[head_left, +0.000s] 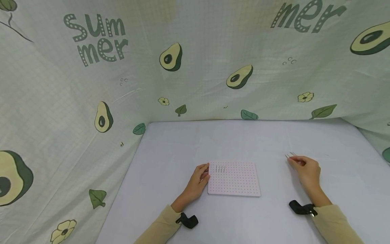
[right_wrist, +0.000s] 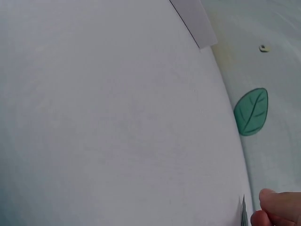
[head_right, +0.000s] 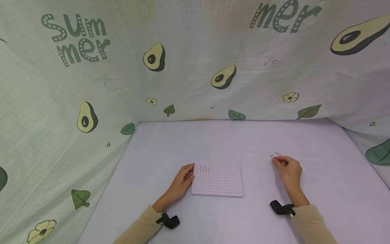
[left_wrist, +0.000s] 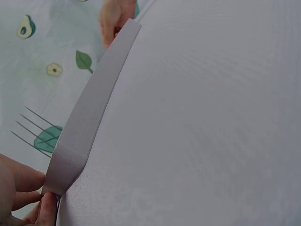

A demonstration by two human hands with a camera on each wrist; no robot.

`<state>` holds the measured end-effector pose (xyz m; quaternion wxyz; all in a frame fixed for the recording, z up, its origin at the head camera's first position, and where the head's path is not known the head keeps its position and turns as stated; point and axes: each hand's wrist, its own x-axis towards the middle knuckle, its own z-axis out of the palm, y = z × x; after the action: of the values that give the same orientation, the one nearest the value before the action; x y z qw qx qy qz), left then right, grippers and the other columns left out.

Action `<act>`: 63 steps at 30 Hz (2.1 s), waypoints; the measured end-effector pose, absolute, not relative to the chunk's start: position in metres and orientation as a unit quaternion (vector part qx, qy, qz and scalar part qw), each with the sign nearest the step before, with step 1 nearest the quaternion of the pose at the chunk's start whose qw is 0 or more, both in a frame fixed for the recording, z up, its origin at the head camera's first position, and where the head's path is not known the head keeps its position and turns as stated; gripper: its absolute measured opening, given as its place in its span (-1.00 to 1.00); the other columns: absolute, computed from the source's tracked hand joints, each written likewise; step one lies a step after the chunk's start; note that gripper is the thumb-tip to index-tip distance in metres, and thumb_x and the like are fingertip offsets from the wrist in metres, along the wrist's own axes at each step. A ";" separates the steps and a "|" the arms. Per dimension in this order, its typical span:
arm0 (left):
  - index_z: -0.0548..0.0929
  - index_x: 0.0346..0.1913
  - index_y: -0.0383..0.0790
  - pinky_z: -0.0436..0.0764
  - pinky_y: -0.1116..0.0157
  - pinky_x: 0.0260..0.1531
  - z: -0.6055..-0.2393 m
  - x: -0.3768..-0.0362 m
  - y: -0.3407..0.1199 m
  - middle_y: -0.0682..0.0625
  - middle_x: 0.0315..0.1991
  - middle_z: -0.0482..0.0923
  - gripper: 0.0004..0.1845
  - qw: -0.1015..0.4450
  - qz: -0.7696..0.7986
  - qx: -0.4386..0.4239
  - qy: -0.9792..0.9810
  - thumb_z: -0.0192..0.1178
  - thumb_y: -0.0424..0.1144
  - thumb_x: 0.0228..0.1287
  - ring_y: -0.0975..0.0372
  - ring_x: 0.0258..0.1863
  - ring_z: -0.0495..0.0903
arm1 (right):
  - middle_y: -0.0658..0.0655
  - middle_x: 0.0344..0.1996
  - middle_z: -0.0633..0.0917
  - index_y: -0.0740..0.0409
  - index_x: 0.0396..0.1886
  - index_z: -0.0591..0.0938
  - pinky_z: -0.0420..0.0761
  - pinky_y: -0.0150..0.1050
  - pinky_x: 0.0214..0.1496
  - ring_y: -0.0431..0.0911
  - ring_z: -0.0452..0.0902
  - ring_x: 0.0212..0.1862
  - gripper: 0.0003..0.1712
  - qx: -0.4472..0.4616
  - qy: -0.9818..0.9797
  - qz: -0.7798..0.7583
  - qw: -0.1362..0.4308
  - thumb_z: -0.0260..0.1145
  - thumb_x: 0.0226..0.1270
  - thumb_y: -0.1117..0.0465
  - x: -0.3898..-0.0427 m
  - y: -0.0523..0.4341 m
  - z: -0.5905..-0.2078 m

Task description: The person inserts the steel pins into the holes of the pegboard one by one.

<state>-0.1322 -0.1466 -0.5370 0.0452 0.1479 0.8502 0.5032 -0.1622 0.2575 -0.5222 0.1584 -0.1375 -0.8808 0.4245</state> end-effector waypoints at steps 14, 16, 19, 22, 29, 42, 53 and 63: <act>0.19 0.51 -0.37 0.38 0.29 0.36 -0.535 -0.131 -0.147 -0.16 0.41 0.21 -0.44 0.044 0.500 0.146 0.853 0.01 -0.34 0.55 0.11 0.35 0.34 | 0.08 -0.61 0.54 0.45 -0.25 0.74 0.27 -0.40 -0.60 -0.26 0.29 -0.56 -0.75 -0.118 -0.892 0.404 0.165 0.42 0.31 0.26 -0.168 0.257 -0.528; 0.19 0.51 -0.38 0.37 0.29 0.36 -0.535 -0.132 -0.147 -0.16 0.41 0.21 -0.44 0.043 0.502 0.145 0.852 0.01 -0.35 0.55 0.10 0.35 0.34 | 0.08 -0.62 0.54 0.45 -0.27 0.74 0.27 -0.41 -0.60 -0.27 0.29 -0.57 -0.76 -0.113 -0.894 0.401 0.168 0.42 0.30 0.27 -0.169 0.257 -0.528; 0.20 0.50 -0.40 0.38 0.28 0.36 -0.536 -0.132 -0.147 -0.18 0.40 0.21 -0.45 0.038 0.507 0.151 0.848 0.01 -0.36 0.55 0.08 0.34 0.34 | 0.09 -0.62 0.56 0.45 -0.29 0.74 0.27 -0.41 -0.59 -0.28 0.29 -0.58 -0.77 -0.110 -0.894 0.397 0.174 0.43 0.29 0.28 -0.170 0.257 -0.528; 0.19 0.49 -0.43 0.39 0.27 0.35 -0.537 -0.133 -0.147 -0.21 0.39 0.21 -0.45 0.035 0.516 0.161 0.841 0.00 -0.38 0.54 0.05 0.33 0.35 | 0.11 -0.61 0.58 0.46 -0.30 0.73 0.27 -0.41 -0.58 -0.27 0.31 -0.57 -0.78 -0.108 -0.897 0.392 0.174 0.43 0.29 0.29 -0.170 0.257 -0.528; 0.18 0.49 -0.46 0.39 0.31 0.34 -0.539 -0.133 -0.147 -0.23 0.40 0.18 -0.45 0.036 0.519 0.169 0.837 -0.01 -0.39 0.54 0.03 0.33 0.35 | 0.16 -0.59 0.61 0.48 -0.32 0.72 0.27 -0.41 -0.56 -0.20 0.34 -0.55 -0.79 -0.102 -0.900 0.387 0.172 0.41 0.29 0.32 -0.168 0.256 -0.528; 0.18 0.50 -0.43 0.39 0.33 0.34 -0.541 -0.133 -0.146 -0.21 0.40 0.19 -0.44 0.040 0.511 0.163 0.843 -0.01 -0.37 0.55 0.07 0.33 0.34 | 0.19 -0.59 0.62 0.52 -0.32 0.71 0.30 -0.39 -0.57 -0.09 0.41 -0.51 -0.79 -0.106 -0.903 0.385 0.158 0.40 0.28 0.35 -0.168 0.256 -0.531; 0.19 0.49 -0.43 0.40 0.29 0.34 -0.541 -0.133 -0.146 -0.22 0.39 0.20 -0.46 0.031 0.512 0.169 0.842 -0.01 -0.38 0.55 0.04 0.32 0.35 | 0.18 -0.60 0.58 0.53 -0.35 0.68 0.27 -0.37 -0.56 -0.04 0.39 -0.49 -0.80 -0.100 -0.905 0.384 0.153 0.36 0.30 0.37 -0.170 0.255 -0.531; 0.19 0.40 -0.66 0.40 0.06 0.33 -0.497 -0.116 -0.137 -0.44 0.33 0.20 -0.50 0.026 0.530 0.167 0.831 -0.04 -0.55 0.48 -0.16 0.30 0.34 | 0.18 -0.56 0.57 0.52 -0.29 0.68 0.27 -0.38 -0.58 -0.05 0.37 -0.46 -0.76 -0.104 -0.904 0.391 0.139 0.35 0.36 0.32 -0.172 0.254 -0.532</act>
<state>-0.1157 -0.1367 -0.4972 0.0261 0.1668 0.8312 0.5298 -0.1723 0.2544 -0.5323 0.1390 -0.1040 -0.9037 0.3913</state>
